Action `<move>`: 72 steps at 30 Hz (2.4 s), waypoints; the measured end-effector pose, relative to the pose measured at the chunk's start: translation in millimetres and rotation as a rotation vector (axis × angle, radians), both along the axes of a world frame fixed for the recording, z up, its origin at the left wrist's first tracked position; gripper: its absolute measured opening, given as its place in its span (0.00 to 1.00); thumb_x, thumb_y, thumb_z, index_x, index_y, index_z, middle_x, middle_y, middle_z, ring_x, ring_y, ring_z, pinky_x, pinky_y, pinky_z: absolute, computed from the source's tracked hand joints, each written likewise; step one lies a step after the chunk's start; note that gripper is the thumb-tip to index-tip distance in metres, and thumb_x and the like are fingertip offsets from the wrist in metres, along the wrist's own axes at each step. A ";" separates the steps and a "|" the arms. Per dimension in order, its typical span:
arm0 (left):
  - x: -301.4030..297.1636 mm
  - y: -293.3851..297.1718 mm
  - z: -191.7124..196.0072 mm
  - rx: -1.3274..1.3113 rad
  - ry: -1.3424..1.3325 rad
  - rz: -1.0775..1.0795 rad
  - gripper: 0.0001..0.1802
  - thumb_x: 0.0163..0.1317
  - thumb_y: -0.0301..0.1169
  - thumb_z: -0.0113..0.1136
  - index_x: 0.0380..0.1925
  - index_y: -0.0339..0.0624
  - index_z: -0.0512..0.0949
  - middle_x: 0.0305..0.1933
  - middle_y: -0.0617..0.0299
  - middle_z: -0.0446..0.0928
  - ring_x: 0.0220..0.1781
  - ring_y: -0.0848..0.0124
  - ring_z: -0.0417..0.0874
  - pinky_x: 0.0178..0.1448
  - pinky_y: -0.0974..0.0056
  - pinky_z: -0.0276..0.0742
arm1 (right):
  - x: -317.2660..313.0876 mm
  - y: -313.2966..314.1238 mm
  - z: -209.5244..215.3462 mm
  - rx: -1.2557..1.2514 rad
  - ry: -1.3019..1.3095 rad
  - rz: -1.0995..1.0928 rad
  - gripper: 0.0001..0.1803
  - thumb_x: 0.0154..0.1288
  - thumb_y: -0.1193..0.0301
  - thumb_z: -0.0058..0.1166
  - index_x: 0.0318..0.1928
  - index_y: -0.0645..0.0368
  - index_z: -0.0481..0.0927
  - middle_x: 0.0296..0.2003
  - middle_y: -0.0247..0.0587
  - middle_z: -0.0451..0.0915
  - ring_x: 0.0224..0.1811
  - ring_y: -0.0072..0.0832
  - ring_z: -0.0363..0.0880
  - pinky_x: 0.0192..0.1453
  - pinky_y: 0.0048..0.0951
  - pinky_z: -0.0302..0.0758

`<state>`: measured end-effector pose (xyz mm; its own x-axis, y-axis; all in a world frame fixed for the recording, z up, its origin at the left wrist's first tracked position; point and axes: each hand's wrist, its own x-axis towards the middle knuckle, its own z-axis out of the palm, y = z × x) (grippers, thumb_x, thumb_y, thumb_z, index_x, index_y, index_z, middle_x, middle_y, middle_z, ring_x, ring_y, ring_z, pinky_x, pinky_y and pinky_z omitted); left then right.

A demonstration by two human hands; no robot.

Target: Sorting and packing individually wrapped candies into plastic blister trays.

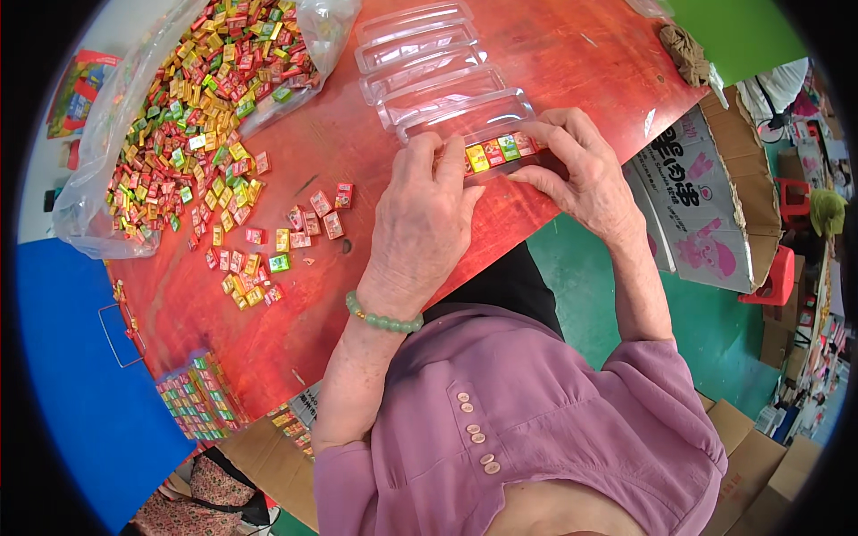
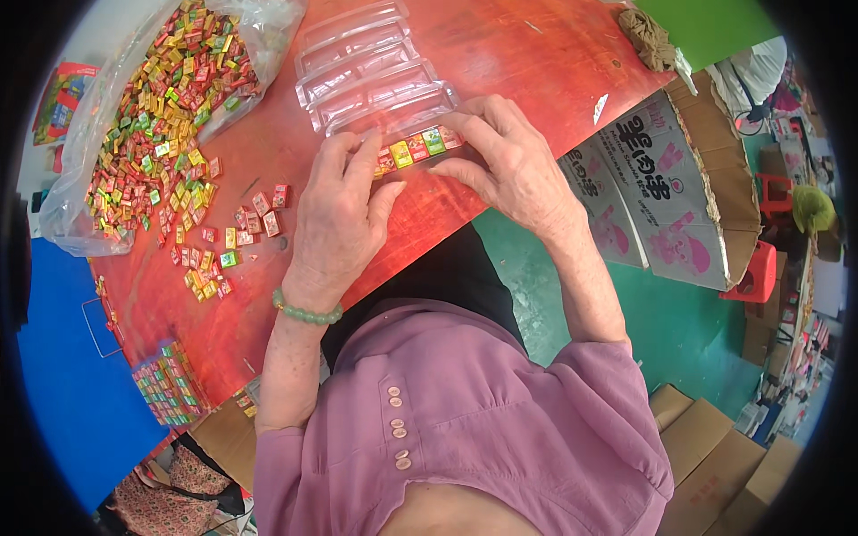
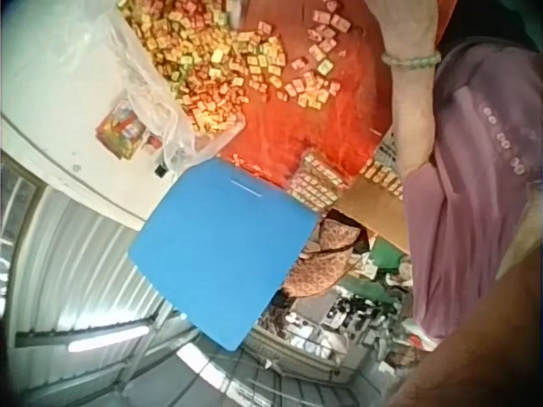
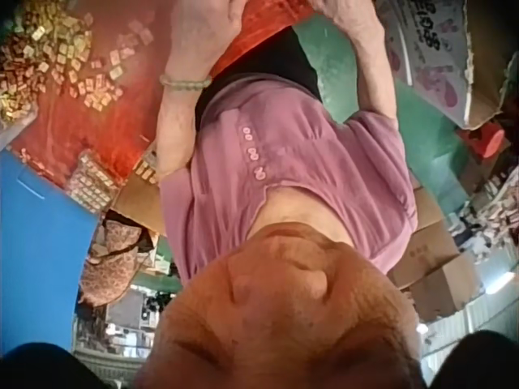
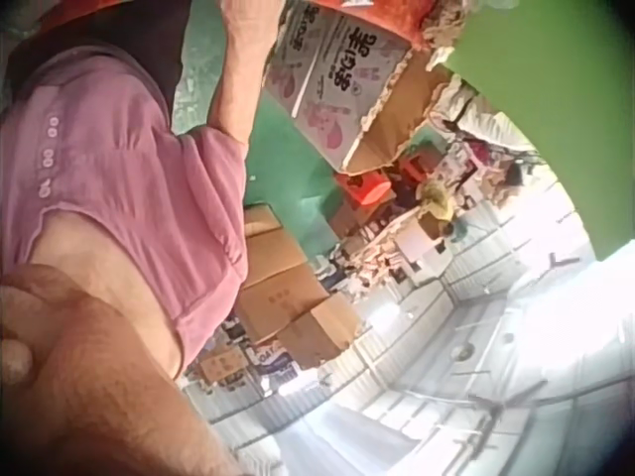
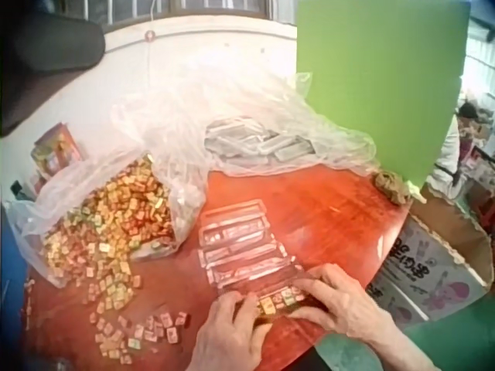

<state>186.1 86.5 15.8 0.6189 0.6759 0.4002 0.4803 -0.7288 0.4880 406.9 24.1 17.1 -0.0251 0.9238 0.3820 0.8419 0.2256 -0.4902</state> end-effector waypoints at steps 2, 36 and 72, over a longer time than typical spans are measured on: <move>-4.5 -4.8 0.5 0.026 0.010 0.008 0.32 0.57 0.27 0.75 0.61 0.28 0.75 0.57 0.49 0.72 0.56 0.52 0.78 0.59 0.54 0.80 | 3.4 -3.9 -3.8 0.042 -0.074 -0.007 0.27 0.59 0.61 0.74 0.57 0.59 0.84 0.53 0.43 0.82 0.55 0.42 0.81 0.58 0.39 0.80; -53.4 -55.5 -21.1 0.091 0.122 0.075 0.35 0.64 0.36 0.67 0.67 0.27 0.73 0.76 0.41 0.68 0.81 0.48 0.64 0.82 0.45 0.62 | -41.9 -51.2 -25.4 -0.032 -0.353 0.078 0.33 0.77 0.51 0.53 0.73 0.59 0.74 0.73 0.46 0.74 0.79 0.43 0.66 0.82 0.52 0.56; -240.1 -96.1 -22.6 0.052 0.404 1.028 0.23 0.72 0.23 0.56 0.65 0.24 0.73 0.72 0.38 0.72 0.73 0.42 0.73 0.75 0.45 0.71 | -248.6 30.6 -15.0 0.009 -0.296 0.688 0.36 0.69 0.51 0.62 0.72 0.53 0.73 0.76 0.39 0.69 0.79 0.39 0.65 0.81 0.55 0.57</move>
<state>-54.0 -9.6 -6.8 -0.1369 0.9311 0.3380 0.9858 0.0945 0.1389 158.4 54.8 2.1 -0.6991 0.6593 0.2767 0.6058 0.7517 -0.2606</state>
